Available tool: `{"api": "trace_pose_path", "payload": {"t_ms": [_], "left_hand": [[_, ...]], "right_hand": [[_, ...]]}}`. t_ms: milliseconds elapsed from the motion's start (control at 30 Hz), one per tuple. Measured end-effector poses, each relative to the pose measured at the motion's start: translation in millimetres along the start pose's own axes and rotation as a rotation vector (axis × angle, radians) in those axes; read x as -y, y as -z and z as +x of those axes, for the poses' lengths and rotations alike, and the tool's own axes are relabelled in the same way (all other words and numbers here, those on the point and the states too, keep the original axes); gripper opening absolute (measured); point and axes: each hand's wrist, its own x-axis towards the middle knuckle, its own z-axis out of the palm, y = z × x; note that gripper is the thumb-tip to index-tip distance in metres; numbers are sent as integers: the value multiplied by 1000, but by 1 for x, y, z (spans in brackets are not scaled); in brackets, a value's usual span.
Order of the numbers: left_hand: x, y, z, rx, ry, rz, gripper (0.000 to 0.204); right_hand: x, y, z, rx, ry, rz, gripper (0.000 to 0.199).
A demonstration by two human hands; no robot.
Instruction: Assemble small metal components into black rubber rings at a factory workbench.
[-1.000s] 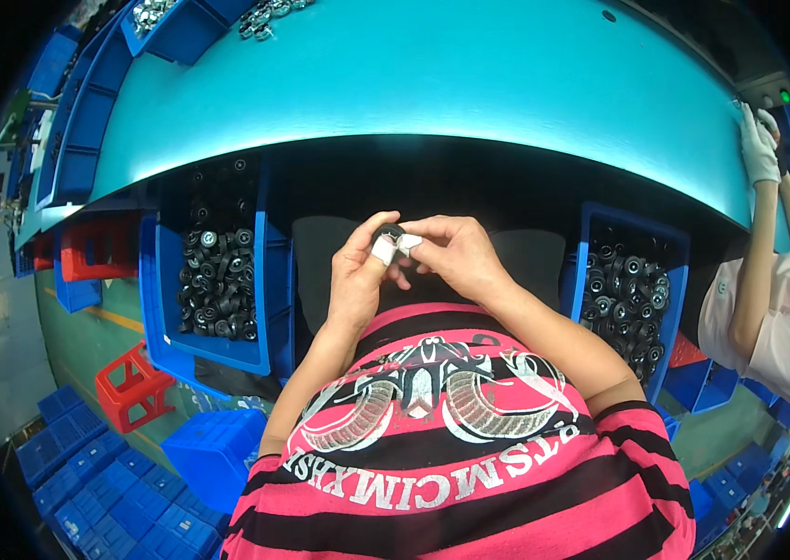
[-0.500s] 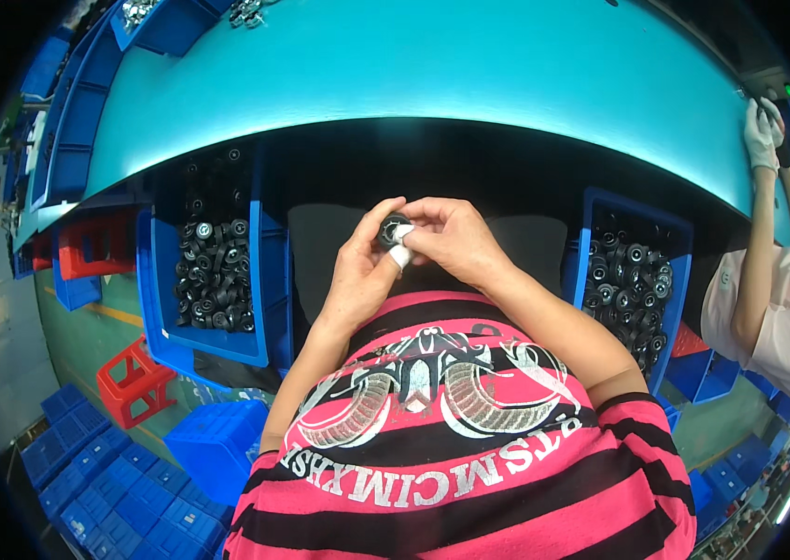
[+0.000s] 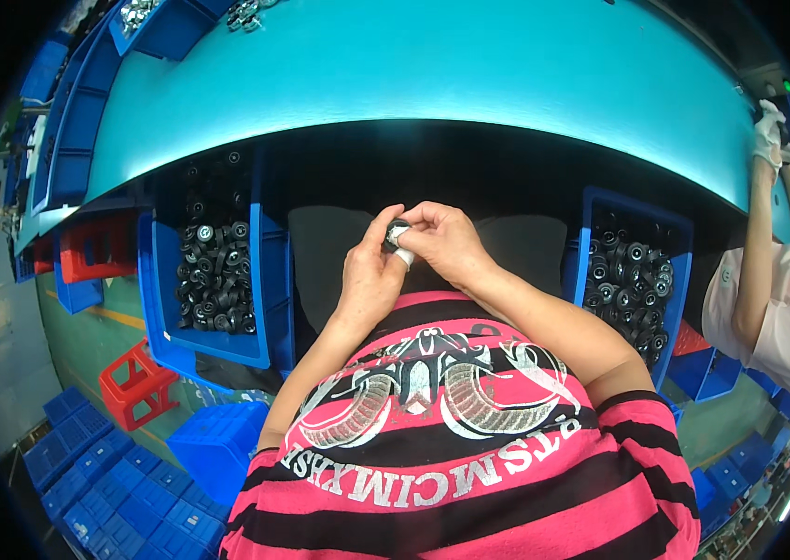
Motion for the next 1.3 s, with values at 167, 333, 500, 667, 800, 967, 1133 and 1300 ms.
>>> {"api": "trace_pose_path", "payload": {"t_ms": [167, 333, 500, 667, 800, 967, 1133, 1300], "left_hand": [[2, -2, 2, 0, 11, -23, 54], [0, -5, 3, -85, -176, 130, 52], [1, 0, 6, 53, 36, -331, 55], [2, 16, 9, 139, 177, -753, 57], [-3, 21, 8, 129, 164, -748, 50], [8, 21, 9, 104, 259, -718, 39], [10, 28, 10, 158, 244, -674, 39], [-2, 24, 6, 178, 136, -803, 48]], "right_hand": [[-4, 0, 0, -17, 14, -19, 17], [-8, 3, 2, -31, 34, -61, 18], [3, 4, 0, 25, -97, 96, 21], [16, 6, -5, 127, -119, 342, 26], [12, 13, -1, 75, -103, 223, 26], [13, 8, -4, 90, -97, 153, 24], [17, 5, -6, 102, -87, 122, 25], [21, 8, -6, 121, -111, 168, 27]]}}
